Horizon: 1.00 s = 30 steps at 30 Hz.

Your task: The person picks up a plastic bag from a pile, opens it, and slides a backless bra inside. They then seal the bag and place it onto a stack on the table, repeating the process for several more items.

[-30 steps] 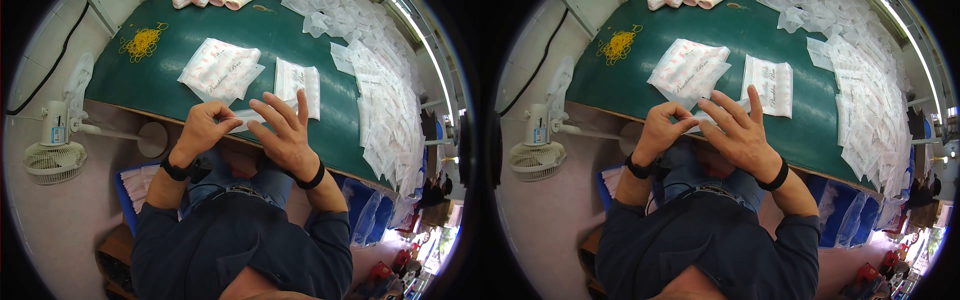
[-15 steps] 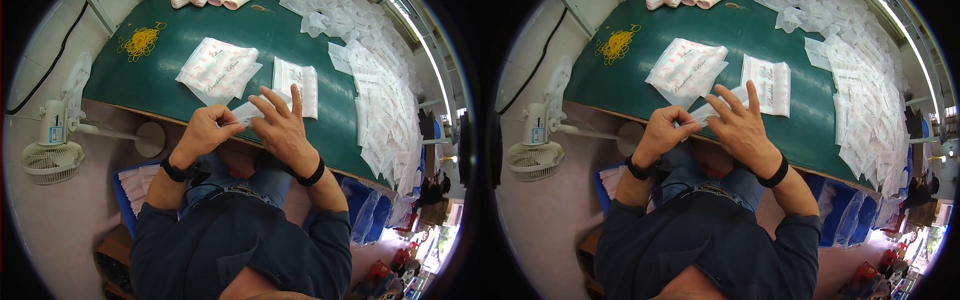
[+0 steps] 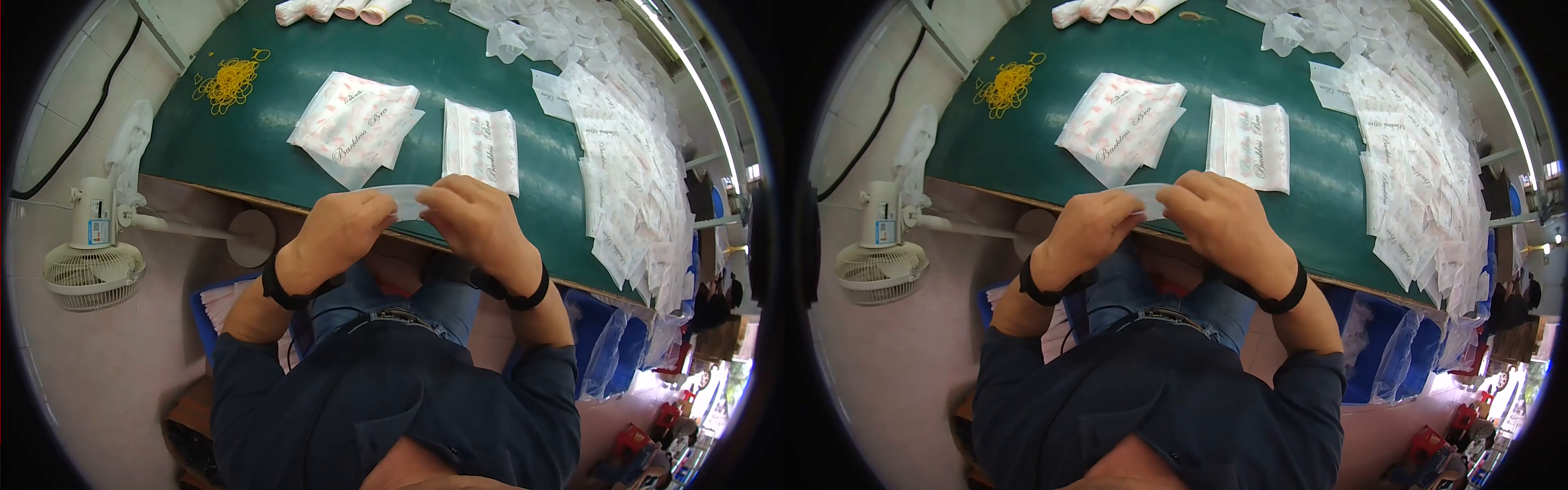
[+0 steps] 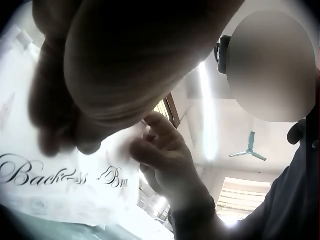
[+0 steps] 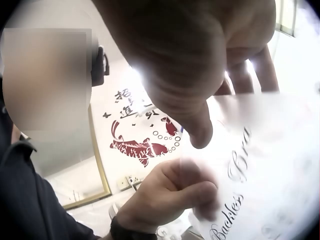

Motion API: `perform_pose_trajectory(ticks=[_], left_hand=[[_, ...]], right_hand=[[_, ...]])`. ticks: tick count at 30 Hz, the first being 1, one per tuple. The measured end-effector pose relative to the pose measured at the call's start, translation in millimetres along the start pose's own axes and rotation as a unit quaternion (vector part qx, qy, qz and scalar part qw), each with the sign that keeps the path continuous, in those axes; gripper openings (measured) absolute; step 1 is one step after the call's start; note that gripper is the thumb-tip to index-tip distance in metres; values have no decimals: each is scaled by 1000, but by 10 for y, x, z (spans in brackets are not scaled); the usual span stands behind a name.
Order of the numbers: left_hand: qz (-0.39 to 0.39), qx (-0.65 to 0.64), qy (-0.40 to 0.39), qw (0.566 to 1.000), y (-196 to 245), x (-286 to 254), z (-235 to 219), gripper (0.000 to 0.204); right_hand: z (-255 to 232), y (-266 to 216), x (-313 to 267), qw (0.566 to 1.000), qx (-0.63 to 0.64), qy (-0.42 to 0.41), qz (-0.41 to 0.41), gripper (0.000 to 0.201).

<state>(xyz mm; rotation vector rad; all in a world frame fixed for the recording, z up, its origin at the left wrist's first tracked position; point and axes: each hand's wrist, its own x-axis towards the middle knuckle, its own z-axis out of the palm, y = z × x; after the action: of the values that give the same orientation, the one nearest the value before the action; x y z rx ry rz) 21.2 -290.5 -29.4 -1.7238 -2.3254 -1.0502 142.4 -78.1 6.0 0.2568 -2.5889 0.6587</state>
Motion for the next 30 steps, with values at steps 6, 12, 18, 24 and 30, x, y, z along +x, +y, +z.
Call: perform_pose_trajectory(ticks=[6, 12, 18, 24, 30], left_hand=[[-83, -151, -248, 953, -152, 186, 87, 26], [60, -194, -402, 893, -48, 54, 393, 24], [12, -181, -431, 884, -160, 41, 594, 24], [34, -193, -426, 883, -248, -24, 652, 23], [104, -239, -424, 867, -265, -62, 660, 21]], right_hand=[[470, 164, -47, 993, 94, 69, -12, 16], [513, 194, -198, 995, 39, -5, -94, 15], [473, 325, -262, 995, 73, 34, -55, 15], [459, 464, -304, 990, 137, 38, 13, 15], [497, 521, -510, 991, 128, 35, 9, 14]])
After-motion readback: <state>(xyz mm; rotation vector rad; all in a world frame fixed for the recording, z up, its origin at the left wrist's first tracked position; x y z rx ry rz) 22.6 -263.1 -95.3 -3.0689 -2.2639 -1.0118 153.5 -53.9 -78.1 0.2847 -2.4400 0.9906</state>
